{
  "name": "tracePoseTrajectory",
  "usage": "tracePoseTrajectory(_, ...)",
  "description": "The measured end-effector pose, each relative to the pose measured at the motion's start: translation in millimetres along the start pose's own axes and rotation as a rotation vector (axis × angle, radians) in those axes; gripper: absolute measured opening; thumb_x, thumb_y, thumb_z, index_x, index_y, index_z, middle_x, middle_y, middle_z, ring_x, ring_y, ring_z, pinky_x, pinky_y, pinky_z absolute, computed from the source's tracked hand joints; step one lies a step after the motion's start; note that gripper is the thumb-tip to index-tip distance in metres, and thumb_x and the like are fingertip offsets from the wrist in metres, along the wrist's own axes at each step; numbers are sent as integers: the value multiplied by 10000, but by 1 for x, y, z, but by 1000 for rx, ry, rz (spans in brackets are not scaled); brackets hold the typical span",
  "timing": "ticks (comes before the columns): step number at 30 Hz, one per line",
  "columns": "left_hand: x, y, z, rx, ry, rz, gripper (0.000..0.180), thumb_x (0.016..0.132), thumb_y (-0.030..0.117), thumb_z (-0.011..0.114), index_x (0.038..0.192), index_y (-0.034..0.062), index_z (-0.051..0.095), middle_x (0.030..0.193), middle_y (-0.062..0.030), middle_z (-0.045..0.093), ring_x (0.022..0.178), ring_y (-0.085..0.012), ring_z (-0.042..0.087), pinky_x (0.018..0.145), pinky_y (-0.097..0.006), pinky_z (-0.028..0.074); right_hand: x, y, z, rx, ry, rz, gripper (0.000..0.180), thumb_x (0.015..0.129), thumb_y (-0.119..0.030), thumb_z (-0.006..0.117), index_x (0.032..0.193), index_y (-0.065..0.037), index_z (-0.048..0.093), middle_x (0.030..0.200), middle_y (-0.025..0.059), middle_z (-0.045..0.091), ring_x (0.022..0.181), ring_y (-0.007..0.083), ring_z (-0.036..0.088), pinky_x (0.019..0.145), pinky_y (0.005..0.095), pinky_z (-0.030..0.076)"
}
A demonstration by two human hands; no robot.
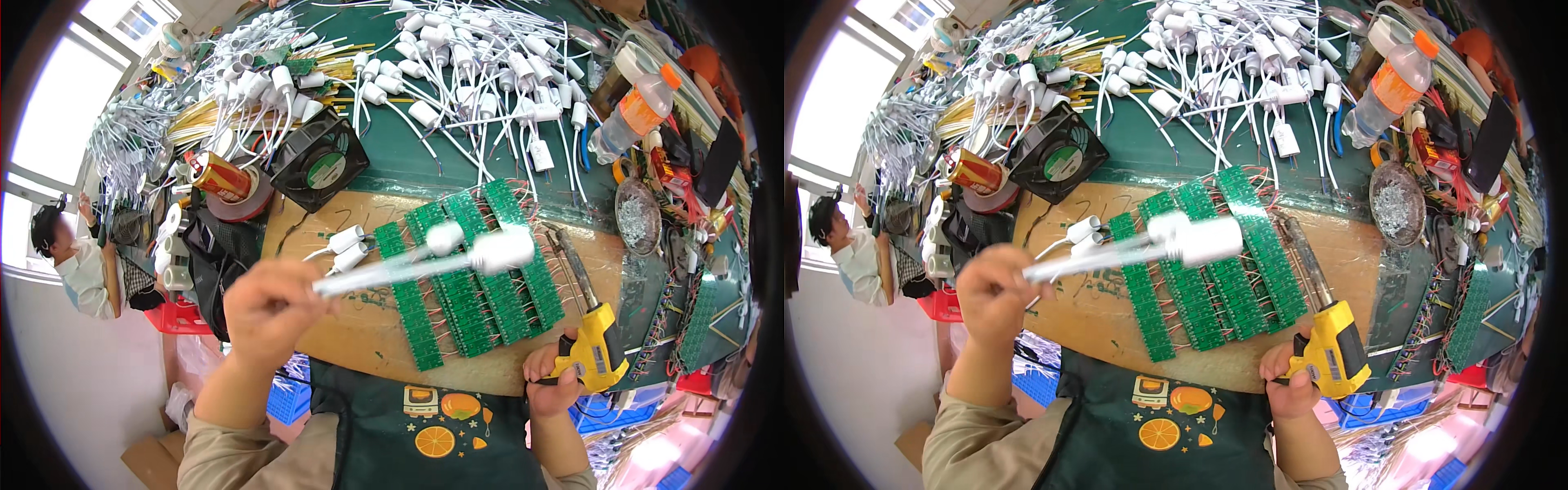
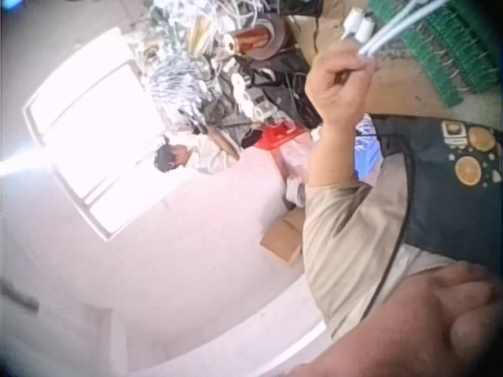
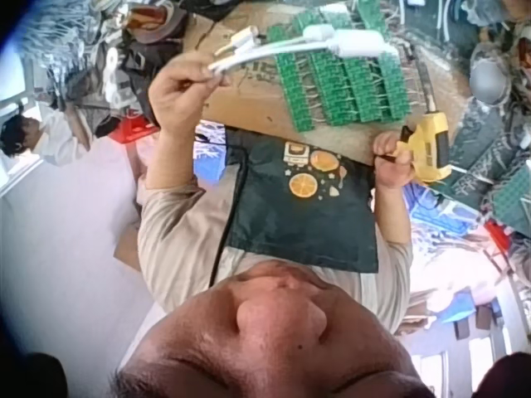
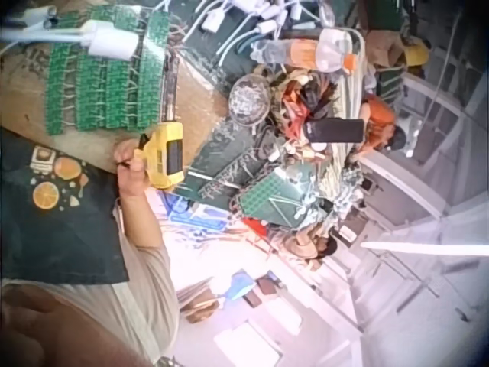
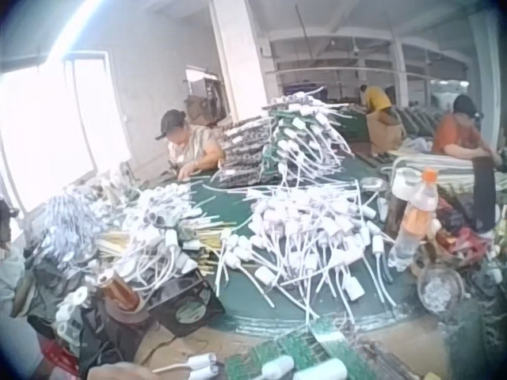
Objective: The person solders electronic components onto green circuit boards with a soldering iron, connecting the components with wiring.
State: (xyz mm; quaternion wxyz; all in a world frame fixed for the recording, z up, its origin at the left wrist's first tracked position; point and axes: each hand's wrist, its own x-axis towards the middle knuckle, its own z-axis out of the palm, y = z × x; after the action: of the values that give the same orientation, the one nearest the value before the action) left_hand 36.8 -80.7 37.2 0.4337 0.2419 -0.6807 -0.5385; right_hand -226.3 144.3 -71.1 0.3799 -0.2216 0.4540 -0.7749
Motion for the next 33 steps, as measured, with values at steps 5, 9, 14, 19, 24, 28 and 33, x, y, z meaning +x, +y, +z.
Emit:
tracePoseTrajectory(5,-51,-6,-32,298,-316,-322,57,768,-24,675,806,7,646,800,-127,661,775,-254,676,646,-331,519,3,-1,3,1,-18,-4,671,871,-442,623,1314,-9,367,658,12,455,500,120,443,456,269,389)
tracePoseTrajectory(9,-45,-13,-36,663,-766,-321,135,757,119,725,855,49,665,853,-80,671,831,-272,651,756,-372,508,4,0,3,-26,-22,-10,668,875,-437,621,1318,-10,364,663,15,458,505,121,443,459,272,388)
tracePoseTrajectory(14,-24,-13,12,775,-553,-66,289,734,221,773,947,67,654,987,-91,657,911,-294,625,785,-396,493,3,3,2,-30,-35,-30,667,875,-424,624,1322,-7,358,658,19,459,505,125,441,460,275,382)
tracePoseTrajectory(19,-10,-30,77,791,-479,101,406,733,265,776,1066,94,618,1055,-74,621,930,-267,608,780,-374,481,3,0,6,-35,-26,-11,670,868,-414,632,1322,-5,357,650,19,458,501,128,444,454,276,384)
tracePoseTrajectory(24,-5,-37,80,920,-574,290,394,720,151,735,1084,99,594,984,-56,596,831,-214,606,697,-341,490,4,1,7,-37,-21,-5,669,860,-412,639,1320,-12,364,645,20,459,499,131,448,448,277,386)
tracePoseTrajectory(28,-5,-30,57,1056,-440,219,363,717,52,691,1067,77,598,1018,-84,593,806,-245,614,676,-359,509,1,2,1,-46,-12,6,670,855,-426,642,1320,-21,378,647,19,458,498,132,445,451,275,385)
tracePoseTrajectory(33,-20,-47,27,1154,-347,160,371,697,42,691,1055,73,601,1021,-94,592,852,-261,608,703,-371,490,2,1,2,-79,-39,21,691,854,-452,641,1330,-27,377,649,12,456,495,127,441,448,273,382)
